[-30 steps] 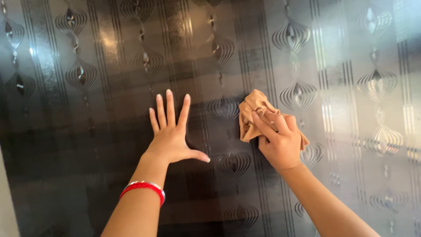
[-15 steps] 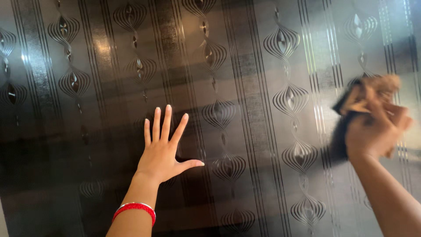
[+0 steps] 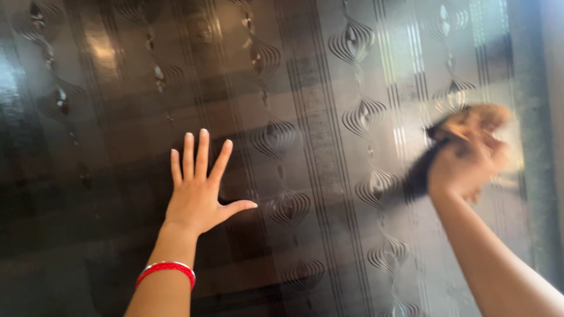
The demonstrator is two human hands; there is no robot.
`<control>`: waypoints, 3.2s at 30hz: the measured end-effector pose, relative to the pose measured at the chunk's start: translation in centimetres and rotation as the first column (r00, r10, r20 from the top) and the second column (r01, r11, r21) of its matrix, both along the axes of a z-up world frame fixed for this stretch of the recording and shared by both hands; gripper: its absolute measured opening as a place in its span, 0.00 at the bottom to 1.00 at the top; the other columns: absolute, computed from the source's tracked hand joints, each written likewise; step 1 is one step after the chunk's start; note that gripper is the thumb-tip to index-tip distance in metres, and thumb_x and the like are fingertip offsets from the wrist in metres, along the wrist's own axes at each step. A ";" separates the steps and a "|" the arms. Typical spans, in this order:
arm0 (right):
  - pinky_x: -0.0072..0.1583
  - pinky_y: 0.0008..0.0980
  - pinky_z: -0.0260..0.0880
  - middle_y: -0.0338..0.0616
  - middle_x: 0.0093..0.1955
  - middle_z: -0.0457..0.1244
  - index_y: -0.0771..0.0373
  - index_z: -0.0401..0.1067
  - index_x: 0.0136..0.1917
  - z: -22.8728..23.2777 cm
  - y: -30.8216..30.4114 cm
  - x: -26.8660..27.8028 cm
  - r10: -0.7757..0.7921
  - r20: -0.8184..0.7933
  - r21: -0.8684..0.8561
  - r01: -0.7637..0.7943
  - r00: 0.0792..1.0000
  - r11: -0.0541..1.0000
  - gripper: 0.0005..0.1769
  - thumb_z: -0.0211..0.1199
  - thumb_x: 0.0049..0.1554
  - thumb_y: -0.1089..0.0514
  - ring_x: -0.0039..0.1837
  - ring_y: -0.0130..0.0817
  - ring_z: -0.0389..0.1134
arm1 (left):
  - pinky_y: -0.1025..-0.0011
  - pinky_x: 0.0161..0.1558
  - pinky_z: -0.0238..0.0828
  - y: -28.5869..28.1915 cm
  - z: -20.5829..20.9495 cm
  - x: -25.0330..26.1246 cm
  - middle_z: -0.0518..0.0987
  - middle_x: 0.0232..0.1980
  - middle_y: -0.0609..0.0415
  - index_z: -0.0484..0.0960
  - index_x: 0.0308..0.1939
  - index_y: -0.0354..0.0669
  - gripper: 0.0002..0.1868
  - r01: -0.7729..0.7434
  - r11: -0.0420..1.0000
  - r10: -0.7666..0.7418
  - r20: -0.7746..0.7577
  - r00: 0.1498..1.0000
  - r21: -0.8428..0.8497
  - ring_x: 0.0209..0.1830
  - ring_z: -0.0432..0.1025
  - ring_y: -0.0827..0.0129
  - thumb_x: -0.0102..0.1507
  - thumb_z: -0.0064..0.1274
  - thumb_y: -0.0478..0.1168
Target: The person wipes the surface of a dark brown metal door with a cloth. They use their right hand to wipe the door in vertical strokes while their left hand rests on the door for support. The person moves the cloth up and down across different sections of the door.
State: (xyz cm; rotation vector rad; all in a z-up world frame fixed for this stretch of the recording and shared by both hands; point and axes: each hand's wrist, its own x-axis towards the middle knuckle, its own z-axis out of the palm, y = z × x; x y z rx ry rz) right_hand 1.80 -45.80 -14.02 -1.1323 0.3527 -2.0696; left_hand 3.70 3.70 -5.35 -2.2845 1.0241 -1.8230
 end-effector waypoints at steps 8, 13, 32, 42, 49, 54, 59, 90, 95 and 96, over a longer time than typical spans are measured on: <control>0.64 0.47 0.63 0.49 0.60 0.61 0.55 0.80 0.67 4.1 3.9 -1.3 -0.307 -0.023 -0.426 0.268 0.951 0.864 0.29 0.62 0.53 0.71 0.63 0.52 0.59 | 0.33 0.74 0.27 0.2 -0.8 0.3 0.41 0.83 0.34 0.52 0.80 0.50 0.63 0.031 1.000 -0.031 0.047 0.998 0.001 0.83 0.32 0.38 0.49 0.52 0.77; 0.65 0.47 0.61 0.48 0.60 0.61 0.57 0.81 0.63 2.0 -1.3 -1.2 -0.372 -0.051 -0.332 0.336 0.927 0.881 0.28 0.62 0.52 0.73 0.63 0.51 0.59 | 0.32 0.76 0.27 0.2 -1.2 1.0 0.43 0.84 0.35 0.54 0.81 0.50 0.61 0.023 1.000 -0.023 0.068 0.997 0.004 0.85 0.34 0.39 0.52 0.50 0.76; 0.63 0.55 0.60 0.55 0.60 0.59 0.60 0.73 0.58 -3.5 7.8 0.1 -0.375 -0.101 -0.043 0.372 0.922 0.927 0.15 0.60 0.57 0.68 0.63 0.58 0.58 | 0.33 0.76 0.31 -0.1 -1.3 1.0 0.47 0.83 0.35 0.54 0.81 0.51 0.58 0.028 1.000 -0.026 0.127 0.992 -0.014 0.83 0.38 0.39 0.55 0.51 0.75; 0.57 0.48 0.67 0.46 0.57 0.64 0.54 0.78 0.55 -4.7 18.9 -1.3 -0.330 -0.043 -0.754 0.186 0.943 0.629 0.24 0.66 0.44 0.67 0.56 0.52 0.62 | 0.34 0.77 0.33 -2.5 -4.3 0.9 0.47 0.83 0.30 0.55 0.81 0.45 0.51 0.074 0.979 -0.040 0.178 0.983 -0.188 0.84 0.41 0.38 0.63 0.51 0.69; 0.60 0.49 0.69 0.42 0.55 0.64 0.54 0.77 0.48 -9.8 11.0 -1.3 -0.363 0.020 -0.851 0.206 0.932 0.483 0.20 0.66 0.40 0.66 0.61 0.49 0.66 | 0.38 0.77 0.37 -4.1 -6.3 0.8 0.53 0.82 0.33 0.61 0.79 0.41 0.45 0.107 0.943 -0.046 0.195 0.980 -0.314 0.83 0.46 0.42 0.65 0.51 0.64; 0.64 0.51 0.60 0.51 0.58 0.60 0.60 0.73 0.51 -14.6 2.3 0.4 -0.483 -0.296 -0.373 0.366 0.824 0.853 0.11 0.60 0.56 0.70 0.61 0.52 0.58 | 0.39 0.78 0.38 -4.1 -6.8 0.8 0.53 0.82 0.34 0.61 0.78 0.41 0.44 0.125 0.948 -0.063 0.211 0.975 -0.293 0.83 0.47 0.44 0.66 0.49 0.63; 0.65 0.53 0.58 0.57 0.62 0.55 0.62 0.68 0.55 -14.2 -2.5 2.4 -0.401 -0.279 0.034 0.426 0.873 0.904 0.16 0.51 0.53 0.71 0.67 0.57 0.55 | 0.39 0.77 0.38 -4.2 -6.7 0.9 0.53 0.81 0.33 0.61 0.78 0.41 0.44 0.094 0.951 -0.035 0.203 0.979 -0.293 0.82 0.47 0.43 0.64 0.48 0.63; 0.66 0.57 0.56 0.59 0.64 0.56 0.65 0.66 0.57 -16.4 -9.5 -0.4 -0.433 -0.198 0.036 0.448 0.879 0.893 0.18 0.53 0.54 0.74 0.67 0.60 0.58 | 0.38 0.79 0.35 -3.5 -7.5 1.0 0.52 0.83 0.31 0.60 0.81 0.38 0.43 0.095 0.968 -0.057 0.163 0.985 -0.231 0.84 0.45 0.39 0.69 0.51 0.60; 0.65 0.57 0.57 0.62 0.61 0.55 0.65 0.67 0.56 -14.7 -4.2 -0.8 -0.443 -0.232 -0.005 0.455 0.866 0.891 0.15 0.55 0.55 0.72 0.65 0.61 0.58 | 0.37 0.79 0.35 -3.6 -7.5 1.1 0.52 0.83 0.31 0.60 0.81 0.37 0.43 0.077 0.970 -0.043 0.146 0.988 -0.232 0.84 0.45 0.38 0.70 0.49 0.61; 0.65 0.57 0.57 0.61 0.60 0.55 0.64 0.67 0.55 -13.9 -2.8 -0.8 -0.452 -0.236 -0.044 0.455 0.860 0.889 0.15 0.55 0.55 0.72 0.65 0.61 0.58 | 0.37 0.79 0.35 -3.6 -7.5 1.1 0.52 0.83 0.31 0.61 0.81 0.37 0.43 0.079 0.969 -0.046 0.142 0.989 -0.234 0.84 0.45 0.38 0.70 0.49 0.61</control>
